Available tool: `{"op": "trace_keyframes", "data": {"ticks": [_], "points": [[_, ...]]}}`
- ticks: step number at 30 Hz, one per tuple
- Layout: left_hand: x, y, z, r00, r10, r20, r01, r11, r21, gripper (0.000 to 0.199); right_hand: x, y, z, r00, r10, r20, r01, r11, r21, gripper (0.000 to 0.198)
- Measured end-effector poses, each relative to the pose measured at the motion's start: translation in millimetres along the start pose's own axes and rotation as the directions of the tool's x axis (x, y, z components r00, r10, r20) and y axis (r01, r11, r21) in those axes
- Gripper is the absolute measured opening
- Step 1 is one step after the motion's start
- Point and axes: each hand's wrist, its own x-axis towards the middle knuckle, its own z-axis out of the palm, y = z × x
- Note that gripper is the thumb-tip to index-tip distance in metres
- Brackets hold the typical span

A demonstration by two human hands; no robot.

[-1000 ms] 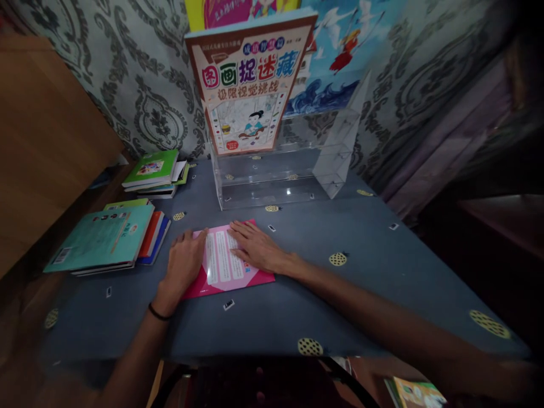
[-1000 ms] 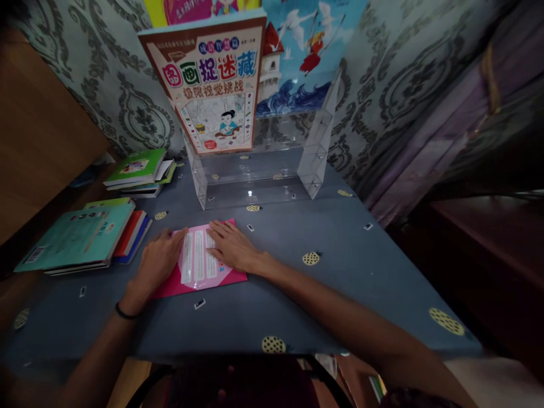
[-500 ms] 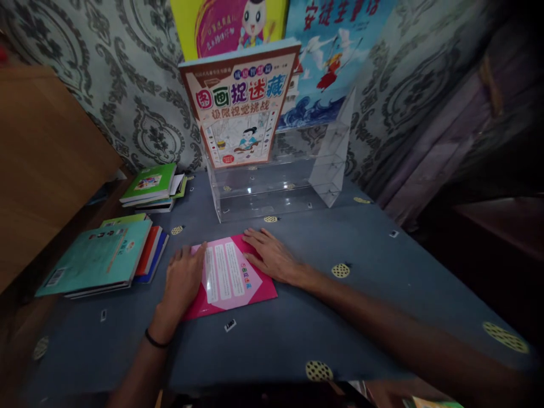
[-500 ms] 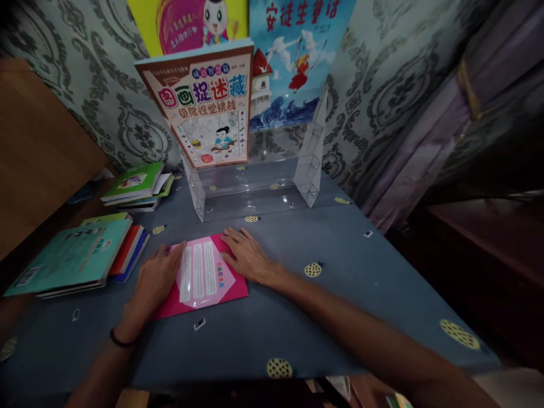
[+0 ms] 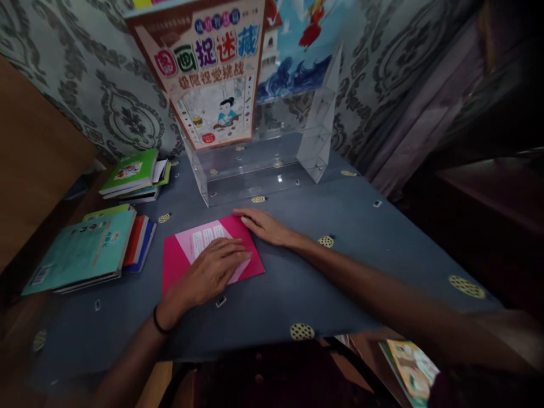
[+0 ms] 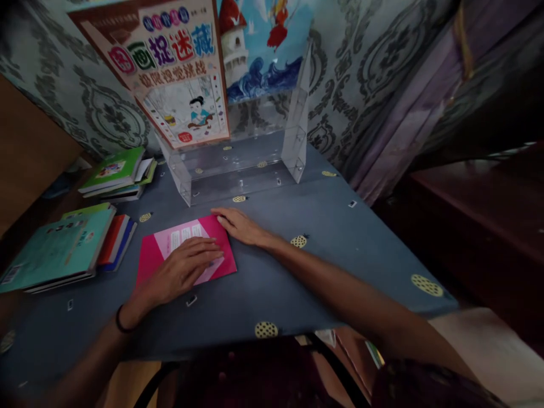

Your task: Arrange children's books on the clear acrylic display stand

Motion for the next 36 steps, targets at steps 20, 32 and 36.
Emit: {"op": "trace_keyframes", "data": {"ticks": [20, 32, 36], "points": [[8, 13, 11, 0.979, 0.098, 0.179, -0.117, 0.988, 0.099, 0.034, 0, -3, 3, 1.0, 0.0, -0.026, -0.001, 1.0, -0.021, 0.043], [17, 2, 10, 0.983, 0.074, 0.165, -0.082, 0.996, 0.041, 0.035, 2, -10, -4, 0.995, 0.08, -0.064, -0.068, 0.984, 0.167, 0.043], [17, 1, 14, 0.988, 0.096, 0.119, -0.1, 0.995, 0.024, 0.032, 5, -11, -7, 0.991, 0.105, -0.085, -0.079, 0.961, 0.264, 0.041]]}}
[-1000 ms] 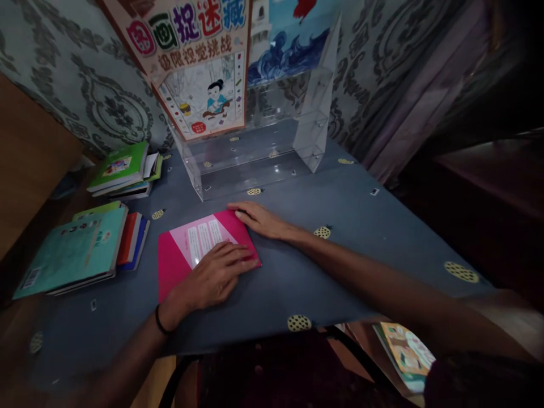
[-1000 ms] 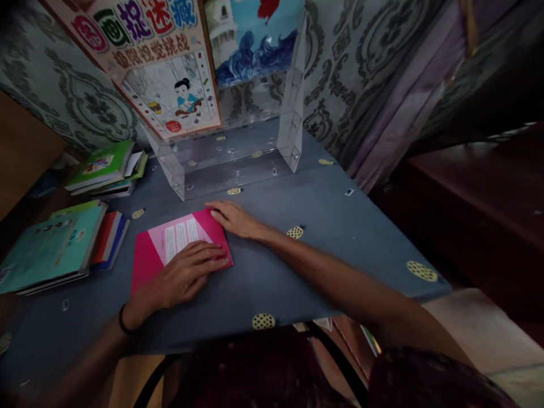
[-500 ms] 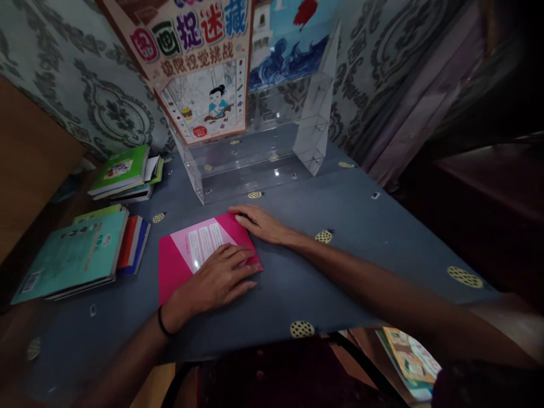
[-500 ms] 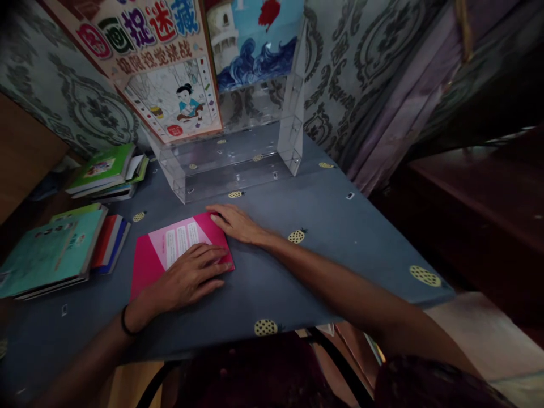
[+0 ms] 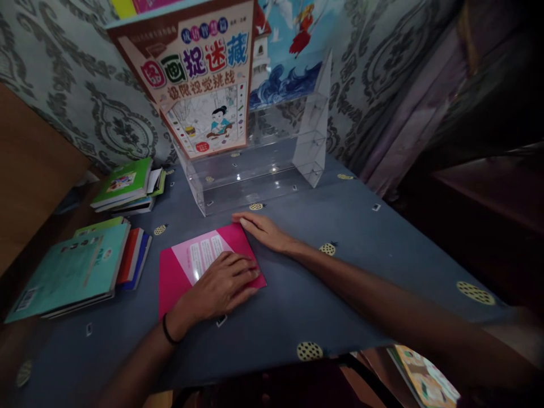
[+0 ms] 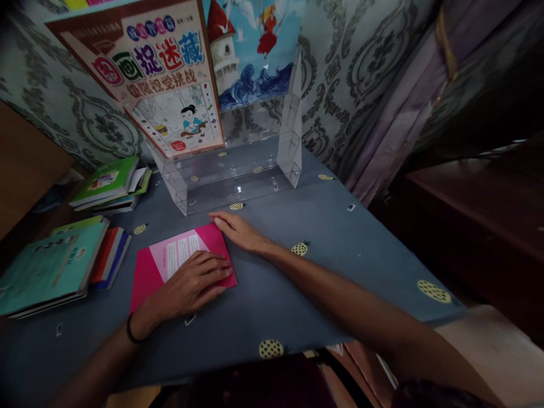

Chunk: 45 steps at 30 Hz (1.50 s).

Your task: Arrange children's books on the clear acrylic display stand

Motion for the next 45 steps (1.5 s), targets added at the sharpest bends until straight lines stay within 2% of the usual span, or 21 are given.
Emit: {"op": "trace_keyframes", "data": {"ticks": [7, 13, 17, 22, 25, 29, 38, 41, 45], "points": [[0, -4, -7, 0.999, -0.048, 0.019, 0.047, 0.998, 0.041, 0.034, 2, 4, -1, 0.997, 0.064, -0.049, -0.056, 0.988, 0.141, 0.04], [5, -10, -7, 0.996, -0.071, 0.056, 0.07, 0.997, 0.029, 0.04, 3, 3, -1, 0.992, 0.11, -0.067, -0.091, 0.964, 0.249, 0.053], [7, -16, -4, 0.997, -0.072, 0.037, 0.071, 0.997, 0.022, 0.035, 3, 3, -1, 0.988, 0.135, -0.081, -0.108, 0.956, 0.271, 0.059], [2, -24, -3, 0.997, -0.07, -0.039, 0.075, 0.989, 0.129, 0.035, 5, 5, 0, 0.99, 0.118, -0.073, -0.092, 0.951, 0.295, 0.062], [0, -26, -3, 0.995, -0.095, -0.018, 0.096, 0.989, 0.116, 0.035, 5, 6, 1, 0.988, 0.116, -0.098, -0.083, 0.952, 0.295, 0.06], [0, -27, -4, 0.994, -0.111, 0.004, 0.11, 0.99, 0.093, 0.035, 0, 0, 2, 0.98, 0.098, -0.171, -0.06, 0.975, 0.216, 0.059], [0, -29, -3, 0.995, -0.094, -0.03, 0.096, 0.993, 0.07, 0.034, -12, -24, 2, 0.993, 0.007, -0.119, -0.007, 1.0, 0.004, 0.054], [-1, -29, -2, 0.996, -0.086, -0.024, 0.087, 0.993, 0.076, 0.035, -24, -26, 0, 0.998, -0.022, -0.066, 0.013, 0.99, -0.138, 0.047], [-2, -29, 1, 0.996, -0.084, -0.02, 0.086, 0.991, 0.104, 0.034, -45, -27, -4, 0.989, -0.121, 0.088, 0.141, 0.955, -0.261, 0.037]]}}
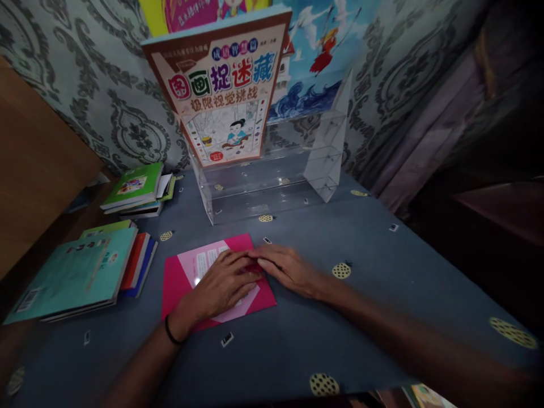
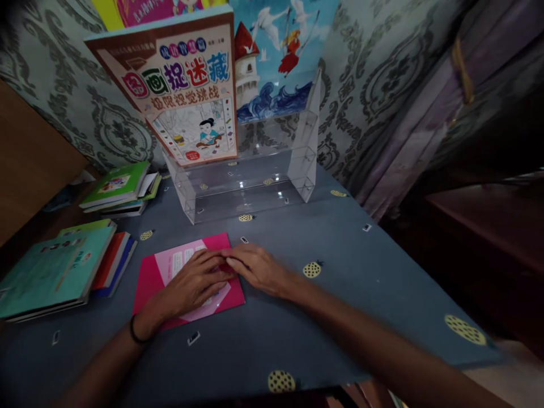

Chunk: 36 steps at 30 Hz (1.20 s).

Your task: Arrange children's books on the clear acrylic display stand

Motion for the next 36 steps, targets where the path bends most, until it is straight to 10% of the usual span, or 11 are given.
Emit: {"op": "trace_keyframes", "data": {"ticks": [10, 36], "points": [[1, 9, 1, 0.999, 0.027, -0.02, -0.026, 0.999, 0.024, 0.035, -3, 6, 2, 0.988, -0.136, 0.071, 0.144, 0.981, -0.131, 0.038], [-2, 11, 3, 0.999, -0.025, -0.036, 0.025, 1.0, -0.016, 0.033, 18, 23, 6, 0.985, 0.064, 0.159, 0.001, 0.925, -0.381, 0.044]]}}
